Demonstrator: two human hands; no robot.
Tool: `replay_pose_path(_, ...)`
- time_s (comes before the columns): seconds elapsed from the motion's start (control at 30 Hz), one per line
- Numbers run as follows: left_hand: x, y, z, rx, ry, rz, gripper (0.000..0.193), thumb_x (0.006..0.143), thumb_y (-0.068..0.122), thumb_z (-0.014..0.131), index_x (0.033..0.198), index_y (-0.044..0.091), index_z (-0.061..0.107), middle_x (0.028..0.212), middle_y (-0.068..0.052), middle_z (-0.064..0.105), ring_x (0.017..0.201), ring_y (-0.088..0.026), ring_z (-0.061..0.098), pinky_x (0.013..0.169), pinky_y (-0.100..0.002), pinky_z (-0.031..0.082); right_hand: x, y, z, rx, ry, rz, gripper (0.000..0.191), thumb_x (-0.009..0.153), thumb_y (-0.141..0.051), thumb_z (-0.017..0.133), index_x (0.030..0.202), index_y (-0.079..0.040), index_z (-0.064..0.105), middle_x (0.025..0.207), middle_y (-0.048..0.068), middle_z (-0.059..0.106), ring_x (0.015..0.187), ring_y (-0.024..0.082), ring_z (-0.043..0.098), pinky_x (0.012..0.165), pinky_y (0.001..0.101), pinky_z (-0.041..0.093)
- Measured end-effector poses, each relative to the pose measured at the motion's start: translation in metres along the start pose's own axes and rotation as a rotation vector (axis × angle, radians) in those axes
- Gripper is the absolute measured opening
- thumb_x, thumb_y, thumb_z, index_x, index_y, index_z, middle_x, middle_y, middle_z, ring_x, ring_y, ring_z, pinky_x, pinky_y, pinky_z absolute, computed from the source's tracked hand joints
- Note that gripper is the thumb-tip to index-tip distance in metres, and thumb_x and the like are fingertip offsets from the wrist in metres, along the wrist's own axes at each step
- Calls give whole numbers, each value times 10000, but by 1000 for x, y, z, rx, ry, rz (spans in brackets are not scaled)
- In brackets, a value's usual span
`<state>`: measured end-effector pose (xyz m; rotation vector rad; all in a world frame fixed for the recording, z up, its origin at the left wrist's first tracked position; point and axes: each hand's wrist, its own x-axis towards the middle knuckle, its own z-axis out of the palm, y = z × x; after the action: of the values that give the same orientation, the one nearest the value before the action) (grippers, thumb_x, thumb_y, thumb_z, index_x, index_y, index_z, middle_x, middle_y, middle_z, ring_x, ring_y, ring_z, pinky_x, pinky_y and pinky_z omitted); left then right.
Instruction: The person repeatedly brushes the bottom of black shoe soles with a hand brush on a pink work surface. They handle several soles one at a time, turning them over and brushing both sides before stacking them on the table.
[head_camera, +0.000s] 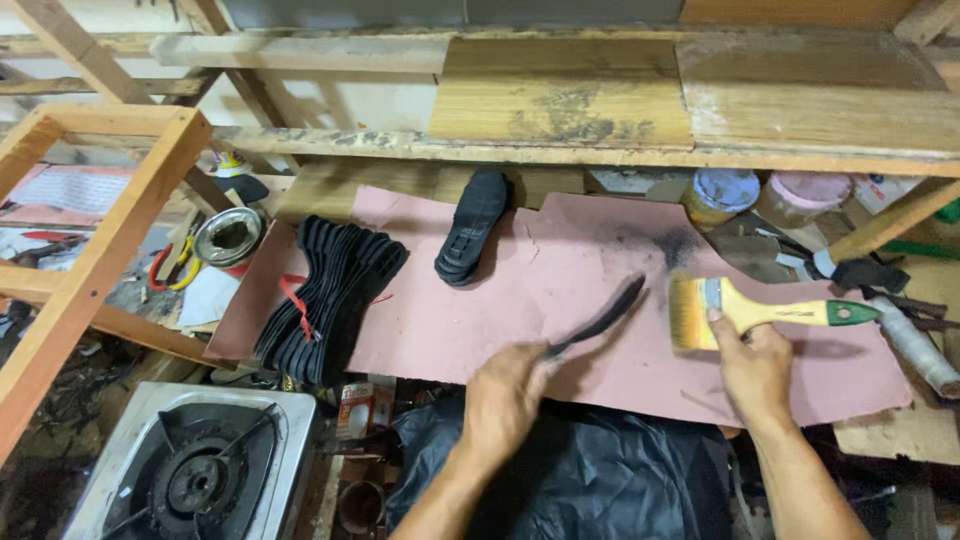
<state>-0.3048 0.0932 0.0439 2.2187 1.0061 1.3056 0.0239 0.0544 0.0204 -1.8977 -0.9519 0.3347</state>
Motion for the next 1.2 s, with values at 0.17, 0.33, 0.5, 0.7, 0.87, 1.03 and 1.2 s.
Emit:
replay_pose_path(0.17, 30, -14, 4, -452, -248, -814, 332, 1042, 303, 602, 1129, 20, 753, 901, -261, 736, 717, -386, 706, 685, -499, 548, -5, -4, -20, 10, 66, -128, 397, 1013, -318, 710, 1163, 50, 714, 978, 79, 748, 865, 125, 640, 778, 321, 504)
replay_pose_path(0.33, 12, -31, -19, 254, -216, -515, 284, 968, 294, 660, 1086, 46, 732, 1016, -187, 696, 818, -352, 713, 734, -460, 571, -5, -6, -13, -11, -19, -90, 375, 1000, -318, 714, 1107, 40, 734, 911, 93, 743, 788, 147, 637, 711, 345, 510)
replay_pose_path(0.5, -2, -31, -6, 163, -183, -288, 235, 892, 216, 704, 1065, 67, 758, 990, -161, 684, 853, -382, 691, 740, -473, 558, -19, -12, 61, -142, -193, -211, 312, 929, -299, 725, 966, 11, 740, 751, 83, 717, 612, 169, 654, 556, 355, 509)
replay_pose_path(0.7, -1, -39, 10, 162, -286, -451, 270, 833, 217, 760, 1073, 93, 776, 922, -157, 669, 846, -378, 682, 741, -489, 539, 10, -21, 91, -80, -444, -165, 243, 913, -265, 707, 926, -24, 726, 720, 114, 714, 624, 174, 635, 558, 362, 521)
replay_pose_path(0.87, -3, -49, 10, 35, -210, -472, 268, 896, 203, 699, 1124, 90, 783, 907, -163, 750, 788, -318, 738, 744, -431, 570, 15, -53, 71, -316, -66, -324, 248, 1005, -265, 654, 995, -33, 741, 807, 179, 726, 676, 295, 692, 609, 414, 522)
replay_pose_path(1.03, -8, -73, 11, -408, -255, -956, 396, 1024, 318, 518, 1320, 75, 622, 865, -157, 746, 670, -213, 708, 669, -364, 596, -91, -53, 117, -293, -313, -759, 258, 886, -274, 716, 830, -22, 705, 705, 156, 674, 628, 332, 658, 559, 430, 506)
replay_pose_path(1.2, -11, -99, 7, -717, -184, -786, 487, 1152, 361, 462, 1180, -68, 691, 913, -131, 723, 776, -164, 671, 705, -318, 553, -88, -42, 110, -181, -720, -479, 314, 864, -329, 745, 780, -27, 758, 614, 111, 718, 506, 233, 655, 475, 387, 512)
